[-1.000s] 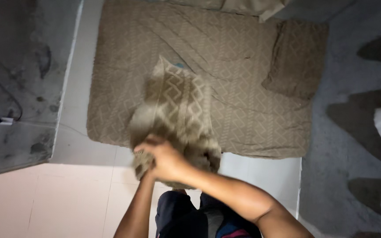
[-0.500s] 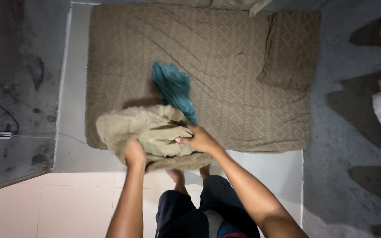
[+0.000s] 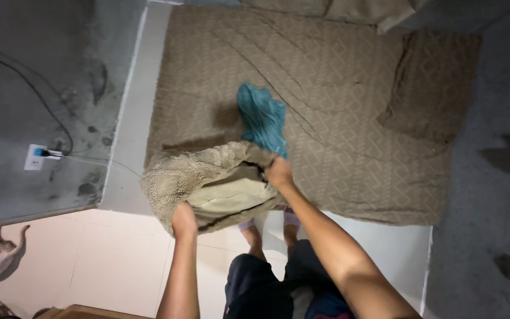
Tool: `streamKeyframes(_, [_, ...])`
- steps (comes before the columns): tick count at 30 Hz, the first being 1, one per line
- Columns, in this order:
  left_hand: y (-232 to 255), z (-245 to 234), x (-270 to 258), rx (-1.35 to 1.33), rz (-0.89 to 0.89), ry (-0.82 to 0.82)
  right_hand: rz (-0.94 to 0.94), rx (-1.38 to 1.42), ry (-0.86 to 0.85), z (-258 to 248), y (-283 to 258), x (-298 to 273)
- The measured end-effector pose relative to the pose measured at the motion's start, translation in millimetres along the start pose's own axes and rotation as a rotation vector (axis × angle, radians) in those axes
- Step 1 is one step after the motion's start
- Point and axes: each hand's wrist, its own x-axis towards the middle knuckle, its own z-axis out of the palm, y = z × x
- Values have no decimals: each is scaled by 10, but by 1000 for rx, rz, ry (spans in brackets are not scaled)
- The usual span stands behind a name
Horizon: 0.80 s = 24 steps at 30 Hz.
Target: The person places a towel inside a cover and then folds the towel by hand on a floor mattress.
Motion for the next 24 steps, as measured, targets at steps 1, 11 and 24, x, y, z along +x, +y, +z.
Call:
streamKeyframes(1, [-92,-43,73,227,143,-84,-7,-4,-8,-9,-71,0])
streamKeyframes(11, [557,-660,12,-381,-82,400,217,1085,158,-1291,-1019,156])
streamKeyframes(24, [1348,-433,-371,-281,-56,45,-302,-909,423,-1308,-256,-109])
